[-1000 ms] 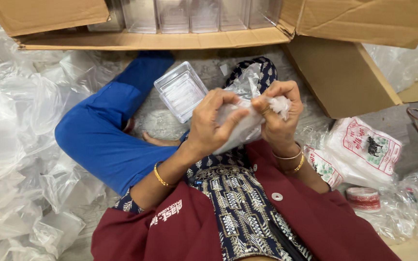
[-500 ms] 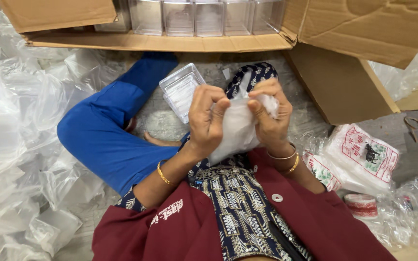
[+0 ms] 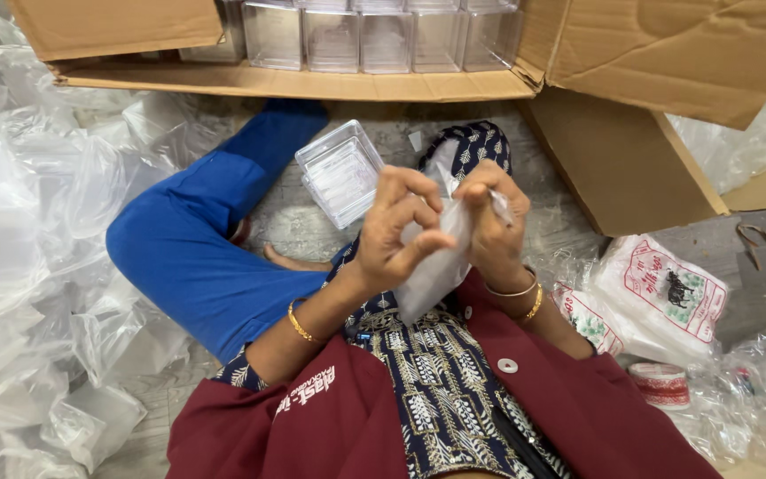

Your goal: The person sits on the floor and repeatedly takes small clear plastic containers from a cardboard box, places them into a white plastic bag, and then puts the bag back into the box. The person handles the containers and bags by hand.

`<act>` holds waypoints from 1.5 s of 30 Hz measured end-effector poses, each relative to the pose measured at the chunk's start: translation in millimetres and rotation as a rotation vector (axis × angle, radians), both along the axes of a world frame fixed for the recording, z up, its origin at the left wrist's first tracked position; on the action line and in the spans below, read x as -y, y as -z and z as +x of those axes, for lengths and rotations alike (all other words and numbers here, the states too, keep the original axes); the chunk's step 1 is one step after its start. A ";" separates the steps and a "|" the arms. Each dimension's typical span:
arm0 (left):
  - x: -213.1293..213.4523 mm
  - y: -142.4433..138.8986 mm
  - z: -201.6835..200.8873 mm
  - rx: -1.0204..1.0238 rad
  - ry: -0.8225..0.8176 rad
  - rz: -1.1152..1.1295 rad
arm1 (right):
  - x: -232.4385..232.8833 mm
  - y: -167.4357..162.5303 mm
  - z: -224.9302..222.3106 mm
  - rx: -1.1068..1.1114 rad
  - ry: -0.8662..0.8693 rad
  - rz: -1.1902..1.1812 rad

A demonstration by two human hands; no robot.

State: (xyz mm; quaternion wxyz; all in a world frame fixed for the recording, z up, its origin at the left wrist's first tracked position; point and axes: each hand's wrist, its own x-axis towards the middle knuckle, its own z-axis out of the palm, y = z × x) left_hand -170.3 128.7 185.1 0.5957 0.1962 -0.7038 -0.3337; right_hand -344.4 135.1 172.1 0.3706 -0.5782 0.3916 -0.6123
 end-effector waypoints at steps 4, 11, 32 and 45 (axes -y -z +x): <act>-3.6 33.0 0.9 -0.154 0.332 0.239 | 10.0 11.7 0.5 0.024 -0.061 -0.006; -5.0 49.8 12.0 -0.371 0.361 0.663 | 18.2 12.1 -4.9 0.269 -0.201 0.234; -21.2 28.2 96.9 -0.264 0.263 0.980 | 6.4 16.8 -44.8 -0.020 -0.485 0.446; 15.5 89.2 57.8 -0.240 -0.733 0.579 | 90.7 76.1 38.5 -0.539 0.090 0.354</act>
